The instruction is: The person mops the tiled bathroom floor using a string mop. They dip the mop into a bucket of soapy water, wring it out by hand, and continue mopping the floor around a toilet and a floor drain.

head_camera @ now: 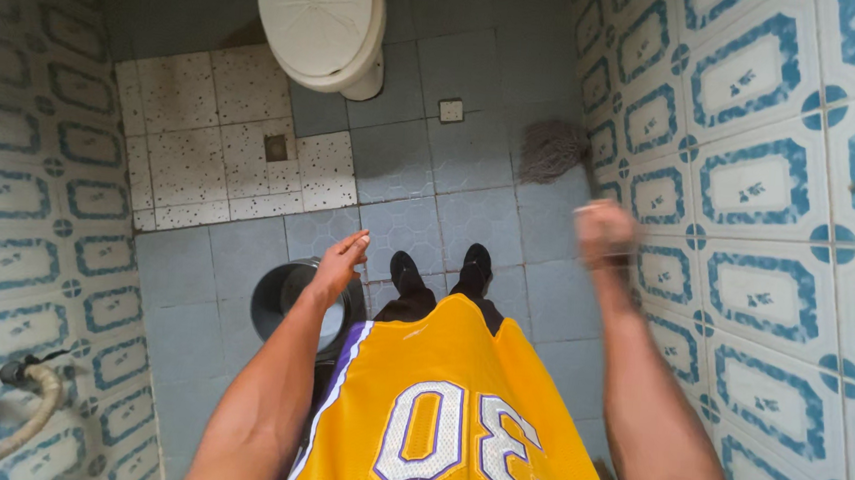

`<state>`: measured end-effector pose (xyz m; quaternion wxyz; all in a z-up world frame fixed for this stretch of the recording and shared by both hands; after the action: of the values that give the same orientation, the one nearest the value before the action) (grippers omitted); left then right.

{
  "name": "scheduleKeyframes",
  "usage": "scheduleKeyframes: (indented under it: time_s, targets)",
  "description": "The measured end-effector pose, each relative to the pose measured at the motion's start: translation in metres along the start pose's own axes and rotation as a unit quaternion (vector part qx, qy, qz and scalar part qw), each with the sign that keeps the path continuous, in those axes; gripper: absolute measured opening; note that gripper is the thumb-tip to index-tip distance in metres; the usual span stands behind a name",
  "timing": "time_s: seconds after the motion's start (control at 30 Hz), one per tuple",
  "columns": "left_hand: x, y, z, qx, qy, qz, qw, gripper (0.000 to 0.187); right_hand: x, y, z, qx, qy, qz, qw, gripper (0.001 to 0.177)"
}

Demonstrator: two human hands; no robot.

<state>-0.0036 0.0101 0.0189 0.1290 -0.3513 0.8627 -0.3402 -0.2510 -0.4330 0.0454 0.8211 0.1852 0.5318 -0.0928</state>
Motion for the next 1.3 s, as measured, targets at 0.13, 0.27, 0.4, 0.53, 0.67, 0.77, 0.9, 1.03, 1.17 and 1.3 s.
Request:
scheduleKeyframes:
  time_s: [0.13, 0.27, 0.4, 0.53, 0.67, 0.77, 0.9, 1.03, 1.17, 1.3]
  targets:
    - [0.003, 0.009, -0.001, -0.003, -0.004, -0.004, 1.0, 0.059, -0.057, -0.071, -0.014, 0.393, -0.27, 0.567, 0.672, 0.011]
    - [0.007, 0.016, 0.002, -0.012, 0.0, -0.005, 1.0, 0.06, -0.07, -0.1, -0.069, 0.361, -0.315, 0.613, 0.628, 0.017]
    - [0.014, 0.019, 0.005, -0.015, 0.003, -0.021, 1.0, 0.06, -0.046, -0.101, -0.106, 0.413, -0.273, 0.679, 0.542, 0.018]
    - [0.016, 0.015, 0.0, -0.01, -0.006, -0.048, 0.999, 0.059, 0.01, -0.007, -0.093, 0.439, -0.15, 0.765, 0.447, 0.016]
    - [0.009, 0.016, -0.011, 0.009, -0.034, -0.071, 0.997, 0.057, 0.023, 0.155, -0.038, 0.229, 0.231, 0.694, 0.642, 0.019]
    - [-0.001, 0.024, -0.021, -0.006, -0.063, -0.079, 0.995, 0.054, -0.007, 0.22, 0.026, -0.118, 0.344, 0.58, 0.729, 0.013]
    - [-0.017, 0.035, -0.027, -0.005, -0.086, -0.087, 0.992, 0.051, -0.039, 0.277, 0.08, -0.286, 0.287, 0.558, 0.724, 0.022]
    - [-0.016, 0.034, -0.024, -0.011, -0.08, -0.073, 0.994, 0.052, -0.05, 0.288, 0.083, -0.293, 0.27, 0.544, 0.739, 0.021]
    - [-0.006, 0.012, -0.02, -0.02, -0.05, -0.061, 0.997, 0.055, -0.009, 0.252, 0.062, -0.262, 0.27, 0.456, 0.807, 0.023]
    - [0.002, -0.007, -0.01, -0.006, -0.024, -0.034, 0.999, 0.058, 0.051, 0.138, 0.038, 0.007, 0.277, 0.471, 0.838, 0.038]
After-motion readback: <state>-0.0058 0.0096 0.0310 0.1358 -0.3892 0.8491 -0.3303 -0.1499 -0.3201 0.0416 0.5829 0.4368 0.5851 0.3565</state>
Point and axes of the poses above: each hand's wrist, its own z-axis towards the middle knuckle, its own x-axis out of the palm, y = z × x, the point moved 1 cm from there along z, towards the middle knuckle, and after that the axes turned 10 degrees about y, right-handed, at the moved point
